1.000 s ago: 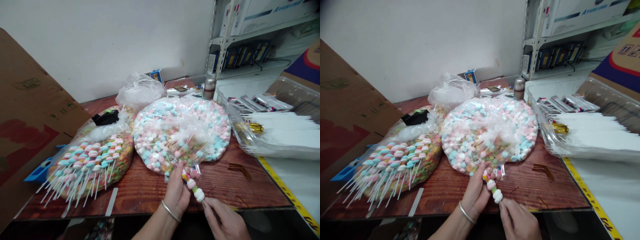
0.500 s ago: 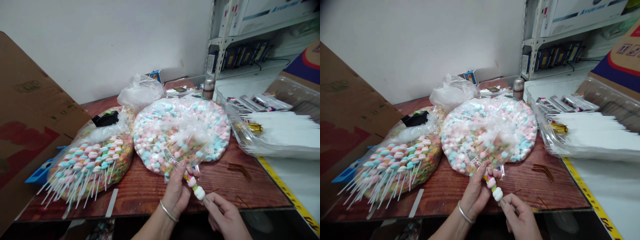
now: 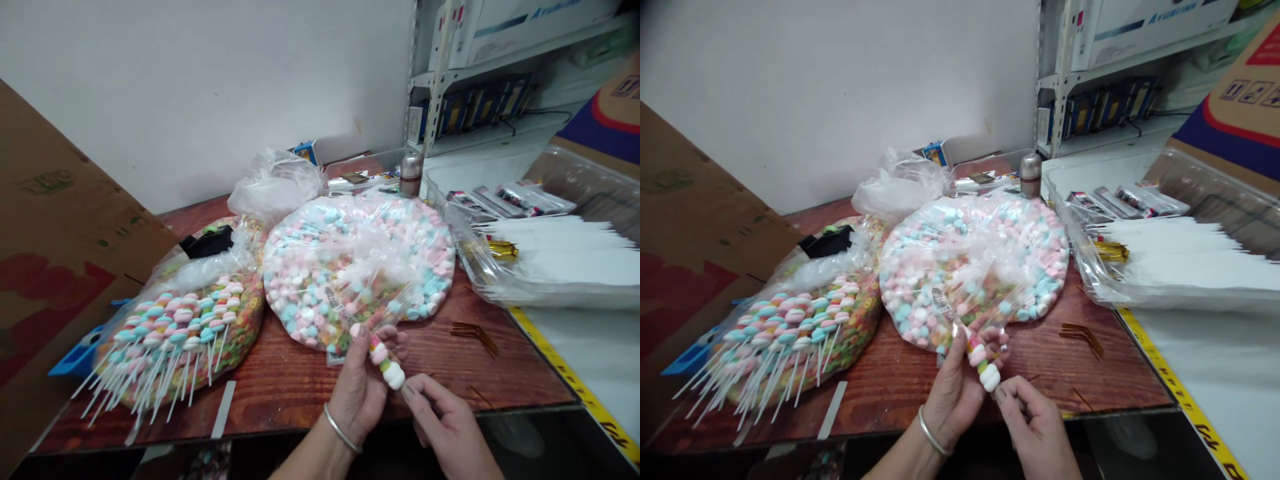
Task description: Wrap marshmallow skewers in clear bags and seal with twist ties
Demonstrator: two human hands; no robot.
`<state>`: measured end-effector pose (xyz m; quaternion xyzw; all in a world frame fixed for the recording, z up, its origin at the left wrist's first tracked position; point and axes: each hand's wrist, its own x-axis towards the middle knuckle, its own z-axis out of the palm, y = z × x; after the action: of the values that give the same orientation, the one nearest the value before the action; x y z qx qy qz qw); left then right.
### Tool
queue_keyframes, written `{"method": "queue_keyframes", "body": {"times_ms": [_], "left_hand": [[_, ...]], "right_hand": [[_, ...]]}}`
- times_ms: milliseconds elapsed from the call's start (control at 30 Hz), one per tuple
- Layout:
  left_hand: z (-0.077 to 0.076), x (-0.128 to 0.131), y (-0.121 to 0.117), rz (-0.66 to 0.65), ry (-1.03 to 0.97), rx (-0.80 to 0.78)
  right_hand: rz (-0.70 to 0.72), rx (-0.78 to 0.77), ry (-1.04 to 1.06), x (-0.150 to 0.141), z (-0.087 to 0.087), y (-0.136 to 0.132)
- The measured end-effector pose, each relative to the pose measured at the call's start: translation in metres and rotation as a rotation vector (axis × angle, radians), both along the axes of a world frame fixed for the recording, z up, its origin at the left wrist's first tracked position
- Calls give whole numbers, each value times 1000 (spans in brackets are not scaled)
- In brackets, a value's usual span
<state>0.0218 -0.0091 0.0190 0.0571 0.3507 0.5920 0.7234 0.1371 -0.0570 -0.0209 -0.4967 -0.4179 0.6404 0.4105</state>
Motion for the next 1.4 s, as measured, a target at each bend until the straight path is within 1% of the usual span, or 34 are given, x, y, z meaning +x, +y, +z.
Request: {"method": "queue_keyframes", "body": {"times_ms": [100, 200, 300, 333, 367, 400, 433, 467, 533, 600, 633, 667, 700, 733, 767, 833, 900, 1033, 1167, 1233, 1300, 1333, 1400], "left_hand": [[4, -17, 7, -15, -73, 109], [7, -30, 17, -20, -97, 148], [8, -31, 27, 16, -68, 114], [8, -30, 30, 38, -64, 91], [8, -28, 32, 65, -65, 65], [9, -26, 34, 97, -70, 40], [9, -24, 36, 125, -74, 15], [9, -22, 38, 148, -76, -7], [9, -18, 39, 169, -73, -44], [8, -14, 38, 155, -59, -67], [7, -11, 37, 143, -51, -73], [6, -9, 35, 135, -41, -75], [5, -6, 33, 134, -31, -77], [3, -3, 31, 141, -22, -74], [2, 0, 29, 145, -17, -70], [0, 2, 25, 118, -16, -74], [-2, 2, 23, 80, -18, -87], [-2, -6, 24, 107, 13, -125], [1, -9, 25, 91, -21, -132], [1, -7, 23, 82, -63, -111], [-1, -2, 19, 61, -76, -83], [-2, 0, 17, 38, -71, -69], [-5, 5, 12, -12, -54, -51]], "right_hand": [[28, -235, 330, -1, -2, 3], [49, -334, 534, -4, -3, 5], [121, -342, 589, -8, -5, 7], [137, -323, 548, -9, -6, 7], [138, -277, 461, -9, -7, 7], [131, -195, 325, -8, -9, 8], [108, -77, 149, -6, -12, 7], [83, 79, -48, -4, -15, 7], [35, 470, -418, 1, -21, 5], [-28, 835, -681, 4, -27, 4], [-57, 953, -759, 5, -28, 3], [-69, 1008, -797, 5, -28, 3], [-70, 1001, -794, 4, -27, 3], [-61, 940, -758, 3, -25, 3], [-47, 843, -694, 1, -22, 4], [-38, 606, -536, -2, -17, 5], [-34, 403, -391, -4, -14, 7], [17, 120, -129, -2, -17, 11], [98, -214, 244, 0, -18, 12], [92, -315, 399, -2, -15, 11], [93, -366, 500, -5, -11, 11], [84, -381, 525, -7, -9, 11], [43, -379, 511, -11, -7, 12]]}}
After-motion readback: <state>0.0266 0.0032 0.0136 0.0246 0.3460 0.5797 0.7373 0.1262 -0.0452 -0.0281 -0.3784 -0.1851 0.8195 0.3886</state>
